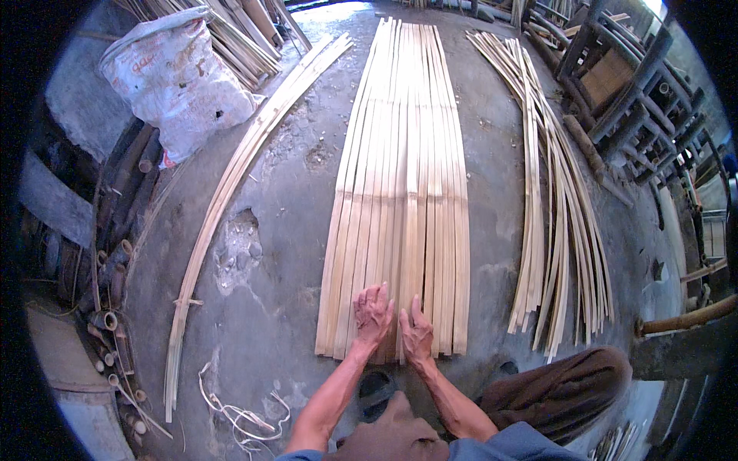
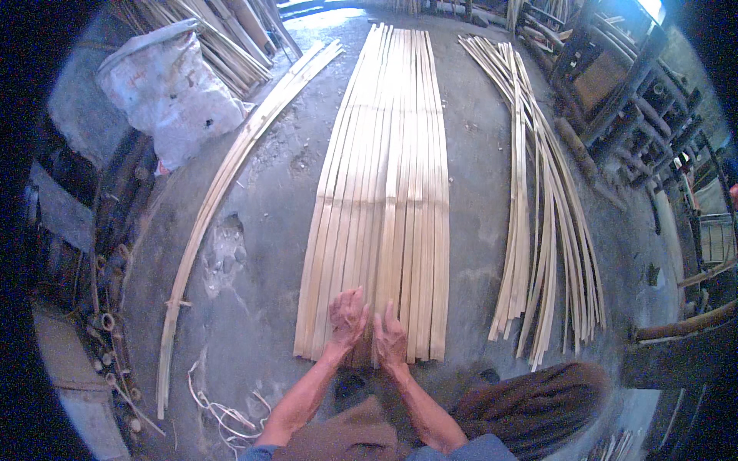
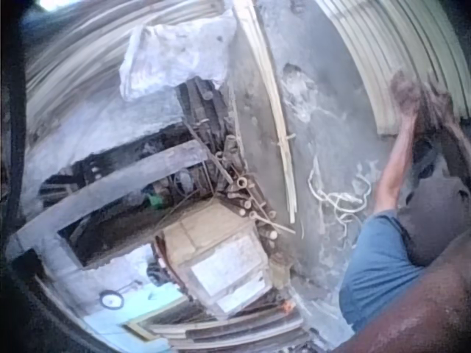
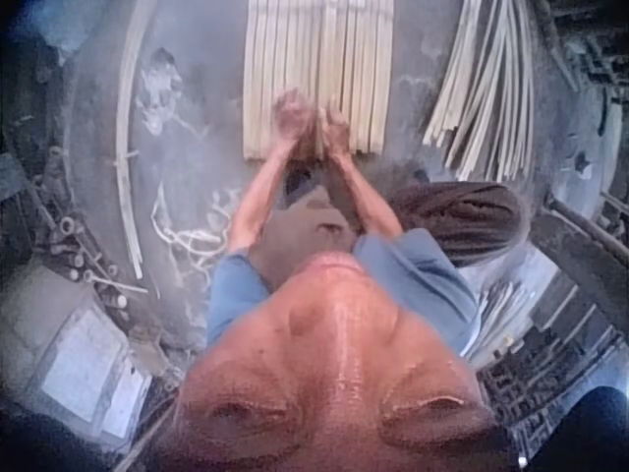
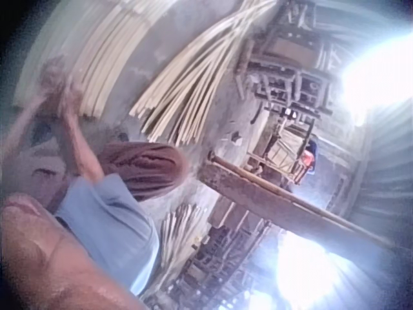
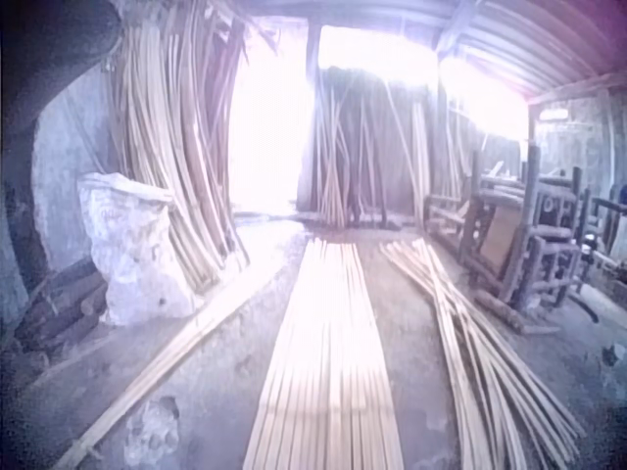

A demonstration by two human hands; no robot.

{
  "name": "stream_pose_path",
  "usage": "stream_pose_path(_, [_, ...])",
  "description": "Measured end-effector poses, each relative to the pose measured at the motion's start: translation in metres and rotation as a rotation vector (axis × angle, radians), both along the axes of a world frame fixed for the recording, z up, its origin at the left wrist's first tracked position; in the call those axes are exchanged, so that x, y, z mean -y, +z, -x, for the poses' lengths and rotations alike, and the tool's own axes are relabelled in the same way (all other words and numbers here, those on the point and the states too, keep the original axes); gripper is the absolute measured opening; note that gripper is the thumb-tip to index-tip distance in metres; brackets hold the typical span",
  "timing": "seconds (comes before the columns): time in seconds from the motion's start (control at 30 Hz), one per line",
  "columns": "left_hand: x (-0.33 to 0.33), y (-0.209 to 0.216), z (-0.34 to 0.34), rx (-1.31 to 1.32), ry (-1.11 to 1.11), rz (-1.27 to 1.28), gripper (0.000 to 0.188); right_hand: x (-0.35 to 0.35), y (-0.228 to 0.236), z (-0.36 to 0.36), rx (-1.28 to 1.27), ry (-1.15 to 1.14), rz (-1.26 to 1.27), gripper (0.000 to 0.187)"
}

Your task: The person sits on the floor and arranges long, thin bamboo strips into a neat, parallel stack. They repeatedly pick up individual strips from a pile and place them onto the growing stack, smoothing them into alignment.

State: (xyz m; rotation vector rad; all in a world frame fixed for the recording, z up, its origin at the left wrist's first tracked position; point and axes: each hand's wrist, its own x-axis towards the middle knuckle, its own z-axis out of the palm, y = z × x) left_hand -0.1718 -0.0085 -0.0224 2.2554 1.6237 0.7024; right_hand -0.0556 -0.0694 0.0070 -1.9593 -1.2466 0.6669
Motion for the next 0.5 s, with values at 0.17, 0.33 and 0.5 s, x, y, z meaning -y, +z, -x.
stream_pose_path(0.17, [0.001,-0.002,-0.014,0.055,-0.015,0.008,0.045,-0.003,-0.016,-0.005,0.074,0.096,-0.012,0.057])
stream_pose_path(0.33, [-0.006,-0.008,-0.010,0.091,-0.034,-0.002,0.031,-0.003,-0.020,-0.012,0.165,0.214,-0.030,0.063])
stream_pose_path(0.5, [-0.007,0.006,-0.018,0.133,-0.050,0.127,0.021,0.000,-0.024,-0.012,0.161,0.181,-0.001,0.062])
